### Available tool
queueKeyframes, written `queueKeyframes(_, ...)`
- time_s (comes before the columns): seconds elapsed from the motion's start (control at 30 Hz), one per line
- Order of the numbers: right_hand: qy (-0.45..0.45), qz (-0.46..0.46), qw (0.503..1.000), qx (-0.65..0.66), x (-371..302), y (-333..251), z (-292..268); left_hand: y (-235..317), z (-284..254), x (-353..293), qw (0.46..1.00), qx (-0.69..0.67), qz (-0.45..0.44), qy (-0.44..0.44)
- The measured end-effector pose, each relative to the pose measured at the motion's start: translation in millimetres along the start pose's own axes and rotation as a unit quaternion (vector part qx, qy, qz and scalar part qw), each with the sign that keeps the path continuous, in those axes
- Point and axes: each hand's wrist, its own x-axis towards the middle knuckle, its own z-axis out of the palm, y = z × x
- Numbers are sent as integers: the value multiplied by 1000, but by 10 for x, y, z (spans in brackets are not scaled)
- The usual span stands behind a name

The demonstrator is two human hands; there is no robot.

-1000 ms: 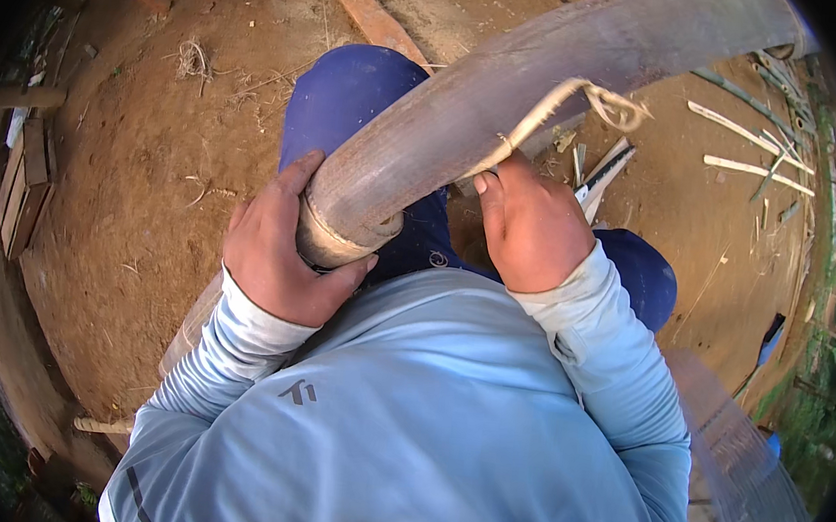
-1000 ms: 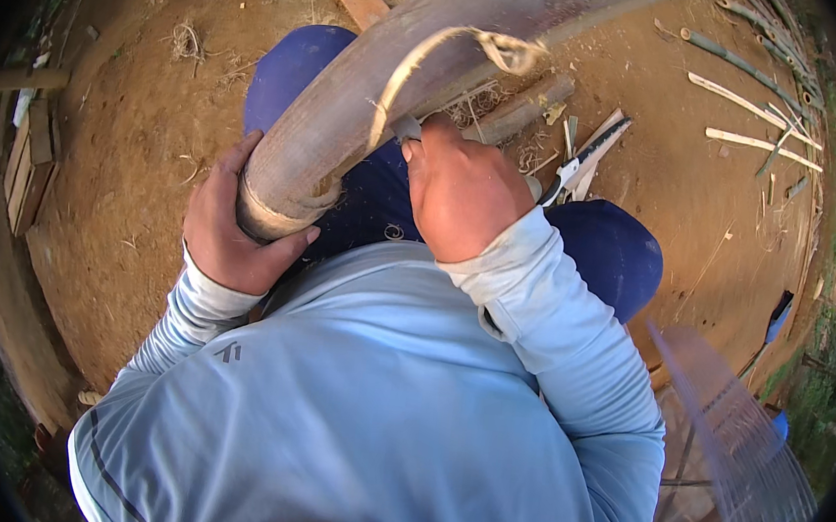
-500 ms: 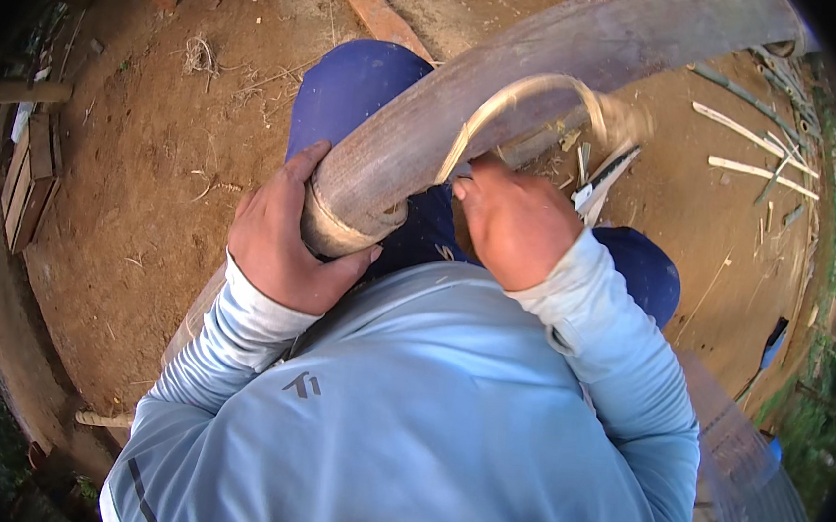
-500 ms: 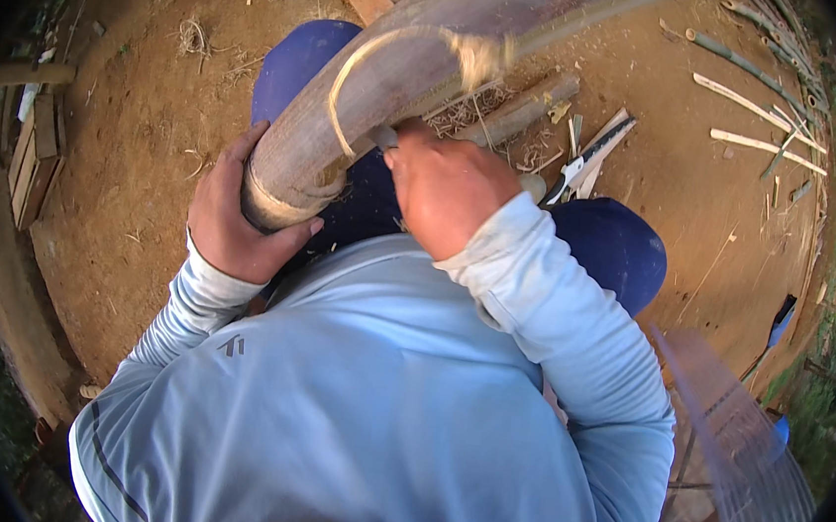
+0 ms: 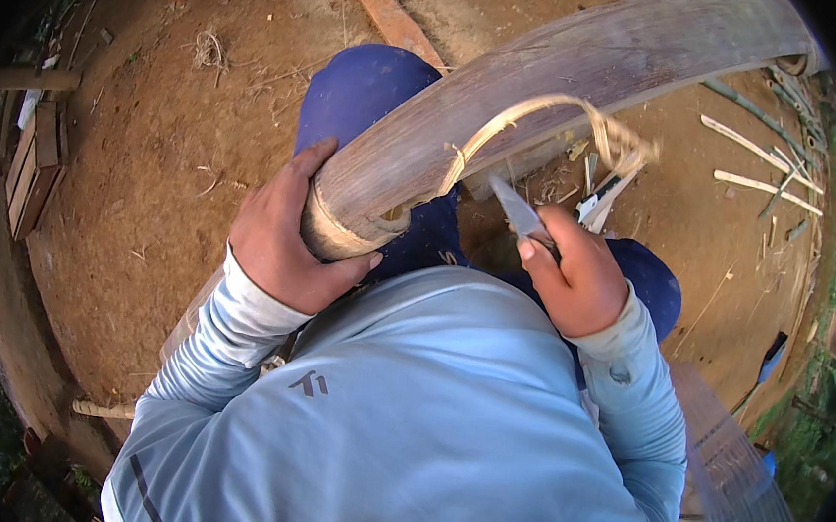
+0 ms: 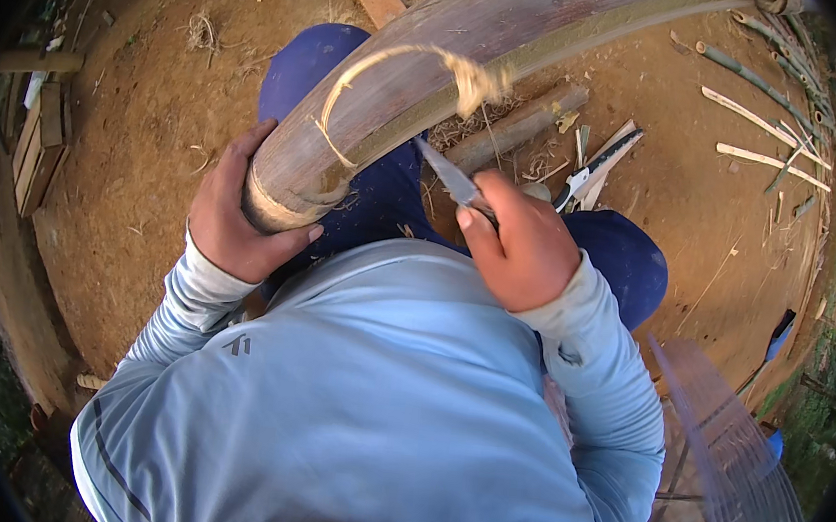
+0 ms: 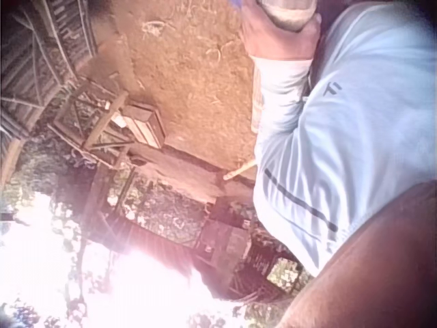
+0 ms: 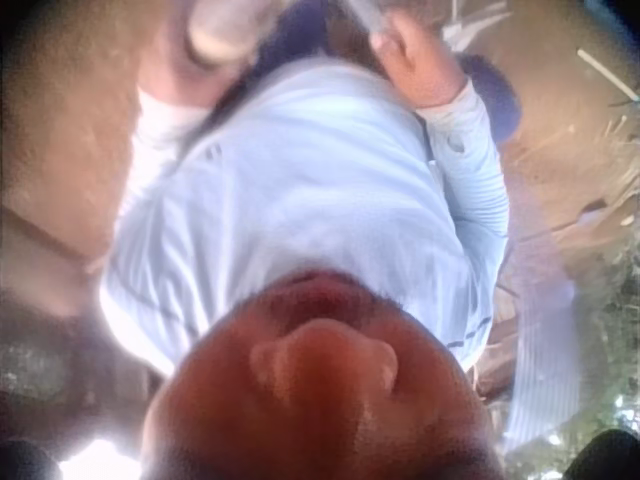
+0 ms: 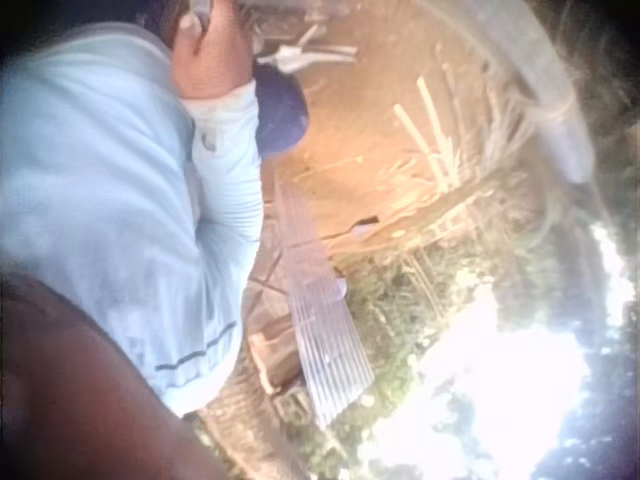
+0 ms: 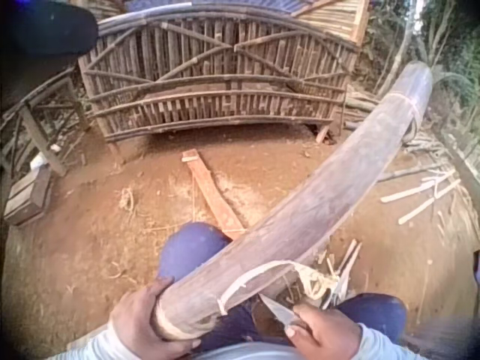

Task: The person is seated on the ground, holding a long bamboo pole between their legs. They use a knife to scrape and carve the surface of the bamboo, removing thin strips of material. The person rotates the pole to work on different sections.

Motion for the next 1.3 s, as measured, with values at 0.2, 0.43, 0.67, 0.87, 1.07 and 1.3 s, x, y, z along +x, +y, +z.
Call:
queueKeyframes(0.2,104,122,976,148,-192,-8,-233,-17,-16,5,999,-31,6,-9)
queueKeyframes(0.43,258,102,950,140,51,97,-793,70,53,-101,999,42,9,29)
queueKeyframes(0.67,311,116,931,-149,300,372,-1671,149,155,-106,998,21,-13,53)
queueKeyframes(0.87,370,97,891,-244,628,388,-2020,152,167,-120,998,22,-20,64)
queueKeyframes(1.07,354,84,901,-235,651,427,-1883,77,233,-162,997,21,-24,74)
queueKeyframes(1.3,334,77,915,-213,540,541,-1987,94,226,-138,997,34,-15,68)
